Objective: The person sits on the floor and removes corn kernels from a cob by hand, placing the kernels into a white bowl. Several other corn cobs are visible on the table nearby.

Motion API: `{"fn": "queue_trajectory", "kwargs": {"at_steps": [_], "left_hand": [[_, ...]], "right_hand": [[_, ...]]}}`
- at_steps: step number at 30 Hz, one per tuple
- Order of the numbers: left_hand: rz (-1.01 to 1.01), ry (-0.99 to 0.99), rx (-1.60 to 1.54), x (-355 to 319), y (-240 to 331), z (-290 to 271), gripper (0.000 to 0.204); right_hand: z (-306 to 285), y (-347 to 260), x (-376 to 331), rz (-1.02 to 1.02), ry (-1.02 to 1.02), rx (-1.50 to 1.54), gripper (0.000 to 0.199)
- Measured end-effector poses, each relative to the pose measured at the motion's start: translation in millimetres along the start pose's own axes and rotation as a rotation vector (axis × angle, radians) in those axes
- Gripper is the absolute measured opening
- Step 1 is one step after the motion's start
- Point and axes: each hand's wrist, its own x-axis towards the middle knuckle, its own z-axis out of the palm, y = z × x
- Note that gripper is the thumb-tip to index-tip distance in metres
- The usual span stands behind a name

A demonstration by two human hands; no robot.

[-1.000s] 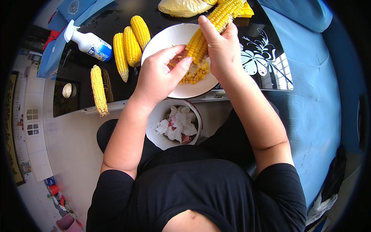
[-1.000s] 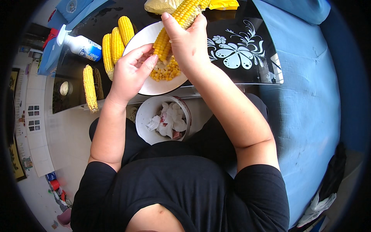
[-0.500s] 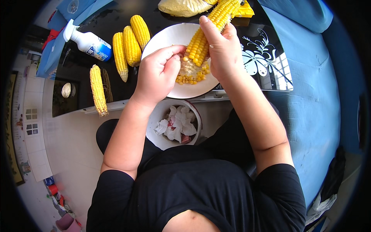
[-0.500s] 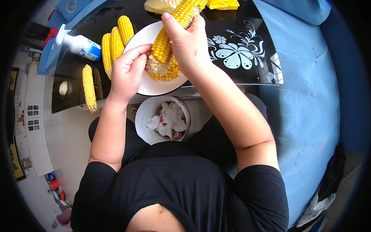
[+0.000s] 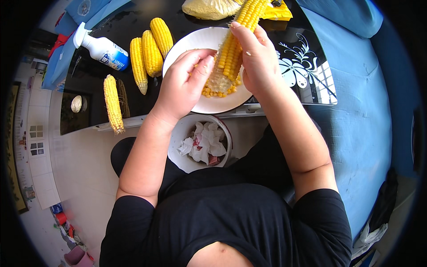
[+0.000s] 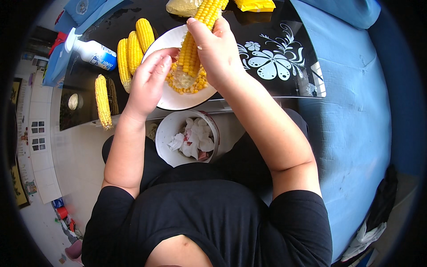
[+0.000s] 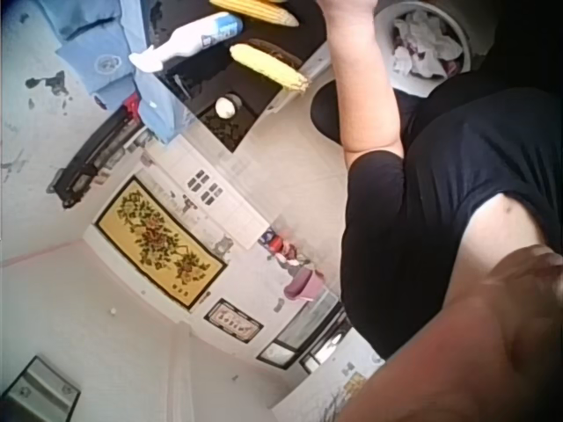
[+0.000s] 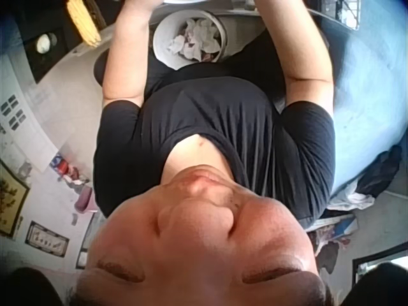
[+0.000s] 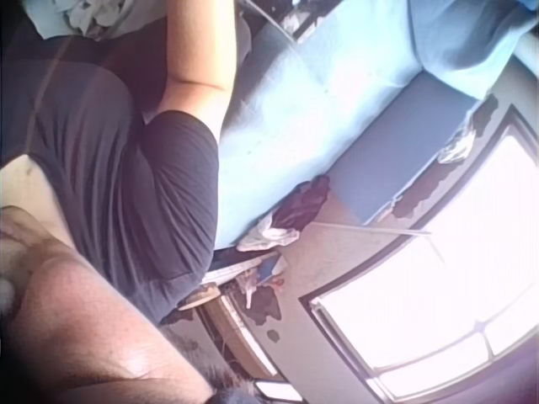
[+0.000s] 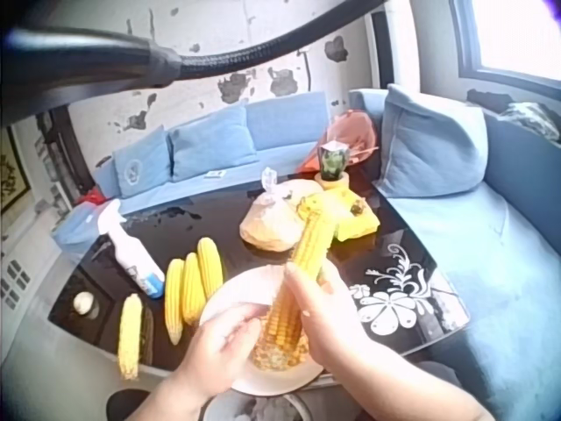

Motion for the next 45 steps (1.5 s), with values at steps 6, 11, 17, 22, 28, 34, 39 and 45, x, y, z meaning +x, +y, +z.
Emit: {"fn": "queue_trajectory", "kwargs": {"at_steps": [6, 11, 17, 22, 28, 34, 39, 45], "left_hand": [[-0.007, -0.039, 0.032, -2.8, 7.9, 7.2, 0.029], [0.099, -0.034, 0.198, -3.1, 10.5, 7.1, 0.024], [0.227, -0.044, 0.389, -1.9, 12.2, 9.0, 0.023], [0.250, -0.048, 0.477, 0.1, 11.9, 8.4, 0.022], [0.257, -0.061, 0.455, 2.2, 14.4, 8.1, 0.022], [0.257, -0.060, 0.434, 4.3, 14.5, 11.0, 0.022], [0.231, -0.068, 0.429, 3.4, 12.7, 12.2, 0.023], [0.182, -0.090, 0.057, 2.1, 9.0, 7.7, 0.028]], "right_hand": [[1.9, 3.8, -2.4, 0.005, -0.031, 0.012, 0.034], [4.0, 10.4, -3.1, 0.016, 0.007, -0.020, 0.035], [4.9, 12.4, -3.7, -0.007, 0.018, 0.046, 0.035], [4.9, 13.6, -1.0, -0.022, 0.022, 0.075, 0.033], [3.3, 10.8, -1.0, -0.037, -0.002, 0.077, 0.031], [2.2, 11.3, 1.1, -0.063, 0.009, 0.104, 0.030], [2.4, 8.0, -0.6, -0.031, 0.036, 0.096, 0.030], [6.2, -2.6, -2.6, 0.030, 0.068, 0.101, 0.032]]}}
